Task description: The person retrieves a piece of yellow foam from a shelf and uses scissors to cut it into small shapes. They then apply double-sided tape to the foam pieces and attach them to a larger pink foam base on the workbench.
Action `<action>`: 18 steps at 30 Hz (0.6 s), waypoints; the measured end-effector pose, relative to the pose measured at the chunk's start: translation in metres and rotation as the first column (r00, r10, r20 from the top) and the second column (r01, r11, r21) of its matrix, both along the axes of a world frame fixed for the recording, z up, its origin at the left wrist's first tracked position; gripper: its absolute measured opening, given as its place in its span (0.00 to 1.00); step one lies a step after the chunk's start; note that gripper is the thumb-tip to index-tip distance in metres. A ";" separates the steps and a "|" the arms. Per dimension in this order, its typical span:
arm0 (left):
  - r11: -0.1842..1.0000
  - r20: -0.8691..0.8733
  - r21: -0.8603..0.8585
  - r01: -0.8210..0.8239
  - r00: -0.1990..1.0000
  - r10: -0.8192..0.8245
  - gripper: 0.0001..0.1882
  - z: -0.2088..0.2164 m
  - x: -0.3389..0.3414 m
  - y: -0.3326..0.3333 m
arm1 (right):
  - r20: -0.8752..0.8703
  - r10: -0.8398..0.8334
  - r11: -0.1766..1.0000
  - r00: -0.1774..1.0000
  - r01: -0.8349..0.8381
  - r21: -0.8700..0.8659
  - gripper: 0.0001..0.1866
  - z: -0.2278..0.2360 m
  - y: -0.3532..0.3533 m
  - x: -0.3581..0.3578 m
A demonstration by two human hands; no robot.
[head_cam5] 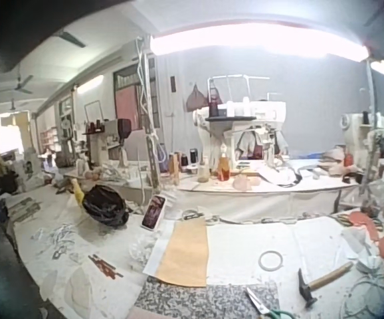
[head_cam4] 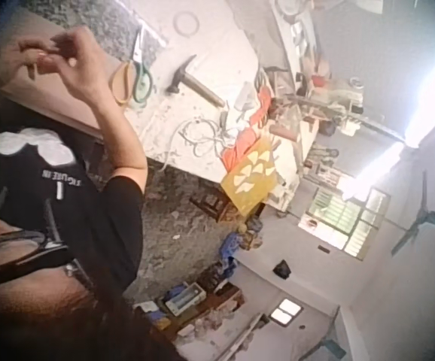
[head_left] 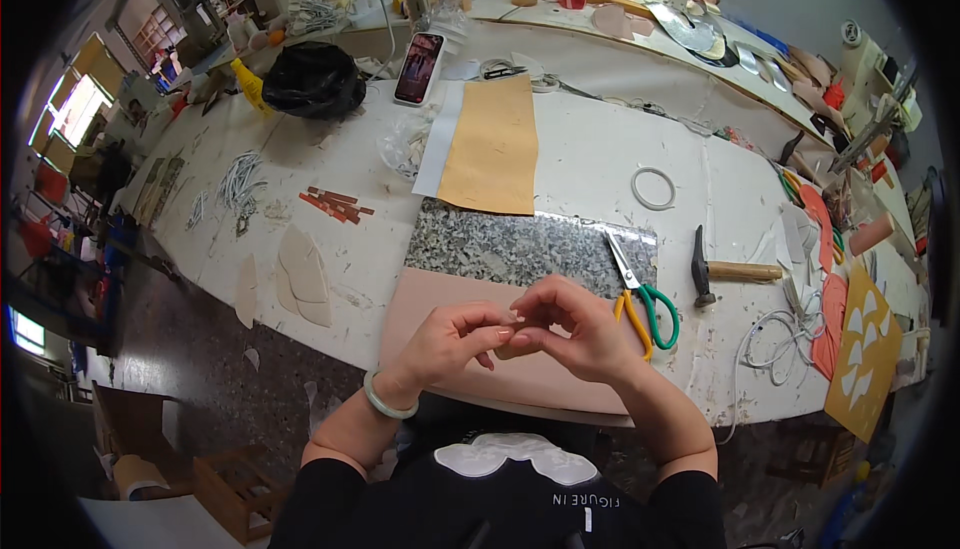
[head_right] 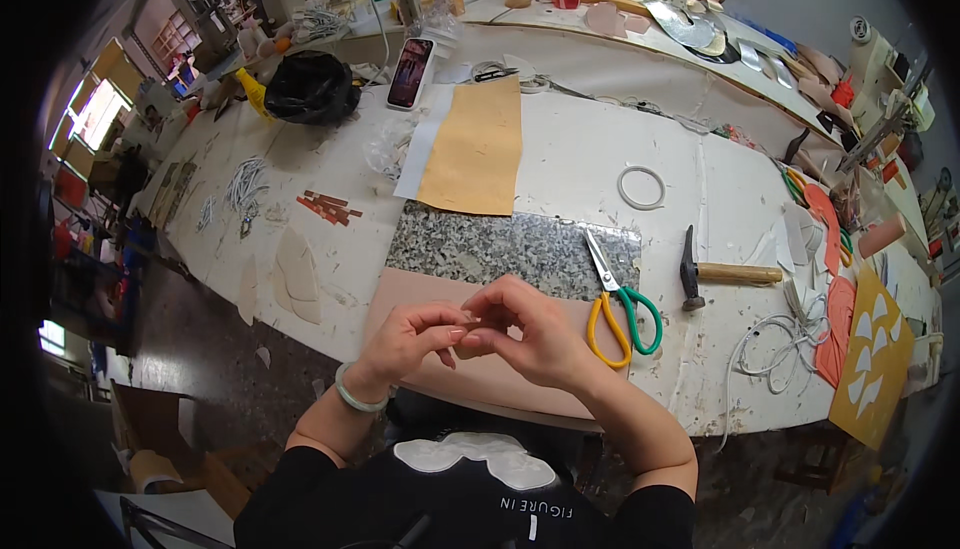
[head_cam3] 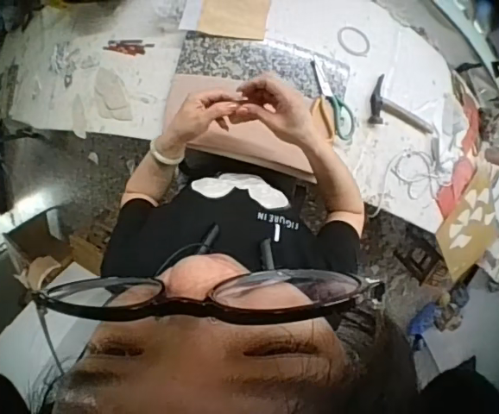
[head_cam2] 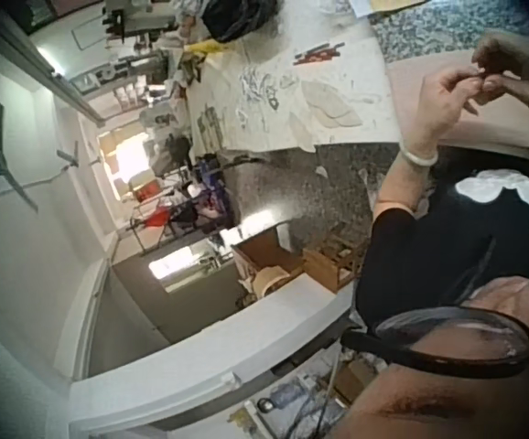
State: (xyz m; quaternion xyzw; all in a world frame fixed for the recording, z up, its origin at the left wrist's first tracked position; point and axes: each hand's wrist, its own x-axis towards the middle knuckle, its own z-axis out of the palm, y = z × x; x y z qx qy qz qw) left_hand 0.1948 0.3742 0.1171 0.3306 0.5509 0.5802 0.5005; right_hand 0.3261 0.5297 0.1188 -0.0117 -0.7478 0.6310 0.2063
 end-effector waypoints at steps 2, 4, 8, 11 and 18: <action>0.999 -0.010 0.019 0.035 0.999 -0.035 0.09 -0.002 -0.001 -0.001 | 0.004 0.069 0.997 0.998 -0.069 -0.029 0.11 0.010 -0.001 0.003; 0.994 -0.032 0.111 0.016 0.999 -0.013 0.09 -0.001 0.002 0.000 | -0.029 0.009 1.000 1.000 -0.009 0.011 0.11 0.008 -0.001 0.003; 0.991 0.039 0.126 0.037 0.998 -0.043 0.10 0.006 0.004 0.002 | -0.146 -0.073 0.958 0.987 0.110 0.264 0.10 0.015 0.004 0.006; 0.995 0.046 0.103 0.014 0.999 -0.019 0.11 0.022 0.006 0.004 | -0.258 -0.196 0.876 0.946 0.287 0.389 0.11 0.023 0.002 0.006; 0.982 -0.144 0.151 -0.111 0.981 0.133 0.12 0.029 0.013 0.007 | -0.309 -0.160 0.570 0.937 0.344 0.746 0.16 0.038 0.004 0.010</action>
